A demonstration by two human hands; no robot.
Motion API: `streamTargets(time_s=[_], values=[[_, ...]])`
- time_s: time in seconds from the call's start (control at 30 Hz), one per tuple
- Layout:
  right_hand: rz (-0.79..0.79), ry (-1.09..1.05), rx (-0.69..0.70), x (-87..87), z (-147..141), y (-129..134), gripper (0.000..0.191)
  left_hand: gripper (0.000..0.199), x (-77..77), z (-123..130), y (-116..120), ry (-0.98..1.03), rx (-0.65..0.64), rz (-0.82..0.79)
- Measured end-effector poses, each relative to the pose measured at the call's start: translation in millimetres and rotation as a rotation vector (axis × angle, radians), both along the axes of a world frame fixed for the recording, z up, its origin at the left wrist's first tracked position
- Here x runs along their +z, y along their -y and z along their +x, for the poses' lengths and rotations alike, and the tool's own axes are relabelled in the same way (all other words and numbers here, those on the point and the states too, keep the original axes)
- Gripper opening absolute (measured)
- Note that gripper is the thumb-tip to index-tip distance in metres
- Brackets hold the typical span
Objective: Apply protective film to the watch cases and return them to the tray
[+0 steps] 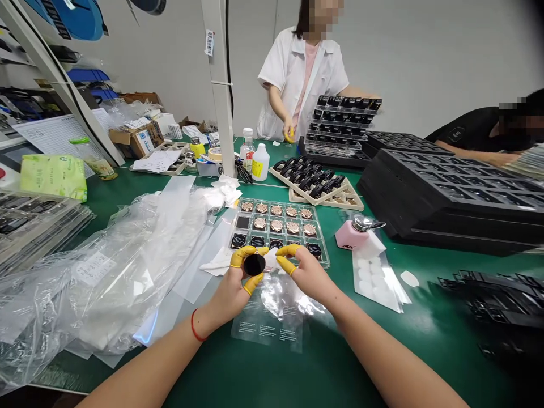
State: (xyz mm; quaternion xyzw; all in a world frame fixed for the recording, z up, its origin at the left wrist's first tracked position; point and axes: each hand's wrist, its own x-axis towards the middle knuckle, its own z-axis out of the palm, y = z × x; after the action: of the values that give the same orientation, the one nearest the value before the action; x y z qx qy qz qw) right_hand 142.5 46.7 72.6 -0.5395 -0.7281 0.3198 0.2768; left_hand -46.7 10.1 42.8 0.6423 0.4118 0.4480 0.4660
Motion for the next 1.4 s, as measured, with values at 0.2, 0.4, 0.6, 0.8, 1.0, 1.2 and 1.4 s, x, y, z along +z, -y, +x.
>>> streamTargets(time_s=[0.2, 0.4, 0.6, 0.8, 1.0, 1.2, 1.4], values=[[-0.087, -0.089, 0.061, -1.5, -11, 4, 0.010, 0.037, -0.6, 4, 3, -0.024, -0.047, 0.058], [-0.092, -0.266, 0.023, 10.3, 1, -1, 0.009, 0.043, 7.3, 4, 2, -0.011, -0.098, -0.056], [-0.040, -0.317, 0.113, 20.0, 2, 10, 0.010, 0.045, 11.8, 3, -3, 0.029, -0.160, -0.258], [-0.009, -0.200, 0.115, 11.3, -12, 17, 0.010, 0.045, 14.9, 4, -1, 0.031, -0.157, -0.234], [0.063, -0.141, 0.119, 10.0, -13, 17, 0.008, 0.044, 16.4, 3, 0, 0.025, -0.181, -0.230], [0.109, -0.093, 0.115, 6.6, -13, 18, 0.008, 0.043, 15.8, 4, 0, 0.009, -0.173, -0.218], [0.144, -0.045, 0.103, 6.1, -14, 20, 0.007, 0.043, 14.9, 3, 0, 0.000, -0.176, -0.203]])
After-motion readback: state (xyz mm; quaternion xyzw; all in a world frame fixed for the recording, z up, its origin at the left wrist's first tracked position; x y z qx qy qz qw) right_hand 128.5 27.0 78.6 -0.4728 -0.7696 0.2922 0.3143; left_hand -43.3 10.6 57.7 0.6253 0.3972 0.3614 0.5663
